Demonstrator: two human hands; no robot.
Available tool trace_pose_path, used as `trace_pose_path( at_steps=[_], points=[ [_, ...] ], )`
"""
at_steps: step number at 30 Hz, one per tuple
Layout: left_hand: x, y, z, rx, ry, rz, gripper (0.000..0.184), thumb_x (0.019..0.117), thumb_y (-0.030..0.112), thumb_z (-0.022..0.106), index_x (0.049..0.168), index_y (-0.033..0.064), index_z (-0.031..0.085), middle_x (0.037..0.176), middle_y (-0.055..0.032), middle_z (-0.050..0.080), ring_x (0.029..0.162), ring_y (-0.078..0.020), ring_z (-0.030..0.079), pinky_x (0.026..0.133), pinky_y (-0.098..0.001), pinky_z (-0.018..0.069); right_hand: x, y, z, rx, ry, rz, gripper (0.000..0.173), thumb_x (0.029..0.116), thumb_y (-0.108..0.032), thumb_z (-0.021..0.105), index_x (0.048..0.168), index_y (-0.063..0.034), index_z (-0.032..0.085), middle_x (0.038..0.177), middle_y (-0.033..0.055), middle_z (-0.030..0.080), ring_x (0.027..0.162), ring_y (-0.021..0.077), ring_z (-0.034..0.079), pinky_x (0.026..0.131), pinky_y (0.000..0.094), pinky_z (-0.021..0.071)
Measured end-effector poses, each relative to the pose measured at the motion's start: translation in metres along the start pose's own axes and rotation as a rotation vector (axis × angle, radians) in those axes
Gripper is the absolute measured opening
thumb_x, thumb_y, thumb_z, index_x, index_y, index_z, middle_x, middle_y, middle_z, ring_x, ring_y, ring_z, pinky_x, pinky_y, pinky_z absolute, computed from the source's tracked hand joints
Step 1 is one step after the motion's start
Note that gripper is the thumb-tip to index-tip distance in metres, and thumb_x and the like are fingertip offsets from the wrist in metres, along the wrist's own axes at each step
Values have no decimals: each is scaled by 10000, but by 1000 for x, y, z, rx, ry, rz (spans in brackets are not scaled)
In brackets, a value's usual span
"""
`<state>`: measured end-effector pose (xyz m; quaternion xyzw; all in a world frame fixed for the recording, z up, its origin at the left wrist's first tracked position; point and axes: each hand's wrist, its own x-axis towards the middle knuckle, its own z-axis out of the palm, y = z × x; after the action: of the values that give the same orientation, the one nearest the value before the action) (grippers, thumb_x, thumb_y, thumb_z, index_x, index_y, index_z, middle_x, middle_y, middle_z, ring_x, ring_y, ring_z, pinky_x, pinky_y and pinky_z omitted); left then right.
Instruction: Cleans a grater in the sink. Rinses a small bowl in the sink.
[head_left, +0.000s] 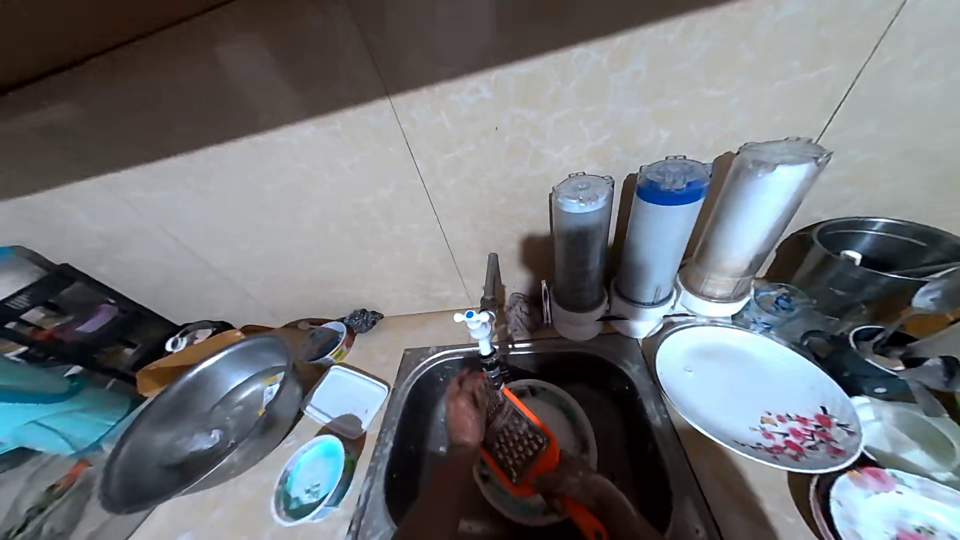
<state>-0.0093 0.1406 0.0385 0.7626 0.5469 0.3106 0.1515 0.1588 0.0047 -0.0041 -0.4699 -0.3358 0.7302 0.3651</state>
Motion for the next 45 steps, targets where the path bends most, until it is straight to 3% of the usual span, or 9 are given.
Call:
trace_pose_path(
  at_steps=[4, 8, 14, 20, 26, 33, 36, 40, 45],
  points=[
    [-15, -14, 12, 369, -195, 169, 651, 917, 683, 558, 1294, 177, 717, 1425, -228, 584, 1342, -431, 523, 1114, -605, 394, 0, 3, -3, -9, 28, 10, 115, 934, -81, 678, 992, -81, 579, 607, -24, 566, 494, 67, 531, 496, 219, 475],
    [3, -11, -6, 237, -141, -328, 635, 954, 534, 644, 1404, 88, 595, 1381, -241, 606, 1334, -465, 514, 1095, -658, 374, -4, 0, 0, -19, -8, 22, 107, 928, -69, 669, 969, -93, 573, 596, -28, 557, 486, 61, 523, 488, 212, 462],
    [-34, 13, 14, 161, -320, 419, 371, 989, 348, 613, 1157, 39, 731, 1289, -198, 665, 1291, -400, 564, 1136, -564, 381, 7, 1, -3, 22, 0, -26, 112, 940, -91, 678, 1001, -85, 584, 608, -22, 566, 486, 62, 527, 483, 211, 472],
    [-11, 39, 12, 182, -187, -93, 542, 999, 169, 595, 1474, -62, 475, 1574, -321, 372, 1478, -455, 366, 1225, -515, 309, 9, -2, 0, -63, -22, -47, 144, 933, -108, 677, 1041, -77, 586, 635, -23, 562, 509, 70, 525, 510, 227, 475],
    [-79, -8, 48, -32, -20, 749, 289, 988, 130, 611, 1209, -28, 709, 1313, -191, 685, 1297, -362, 614, 1126, -490, 471, 9, 2, -2, 70, 80, -185, 97, 918, -47, 625, 999, -69, 577, 682, -29, 611, 565, 59, 577, 560, 216, 517],
    [-54, -111, -124, 353, 177, 58, 302, 926, 101, 648, 1186, -38, 710, 1233, -272, 677, 1192, -482, 623, 1035, -637, 474, 19, 9, -12, 59, 28, -149, 213, 870, -155, 723, 1034, -80, 610, 689, -9, 625, 571, 82, 582, 571, 235, 512],
    [-55, -132, -168, 569, 143, -295, 545, 926, 357, 730, 1349, 23, 647, 1502, -291, 491, 1457, -574, 301, 1140, -770, 182, 12, 8, -14, 50, 17, -95, 178, 917, -151, 702, 1049, -86, 601, 676, -10, 613, 542, 74, 564, 539, 225, 498],
    [-56, -61, -123, 410, -21, -38, 438, 1010, 247, 625, 1335, -46, 640, 1458, -301, 535, 1400, -497, 459, 1183, -600, 344, 8, 7, -15, 13, 42, -25, 183, 928, -152, 706, 1054, -85, 591, 656, -10, 602, 528, 76, 556, 527, 225, 490],
    [-68, 20, 4, 212, -403, 365, 653, 1056, 406, 446, 1546, -23, 404, 1639, -215, 335, 1547, -389, 263, 1259, -580, 164, -12, -6, -6, -95, 82, -45, 70, 978, -140, 660, 1004, -93, 614, 667, -44, 592, 560, 53, 560, 576, 220, 503]
  ],
)
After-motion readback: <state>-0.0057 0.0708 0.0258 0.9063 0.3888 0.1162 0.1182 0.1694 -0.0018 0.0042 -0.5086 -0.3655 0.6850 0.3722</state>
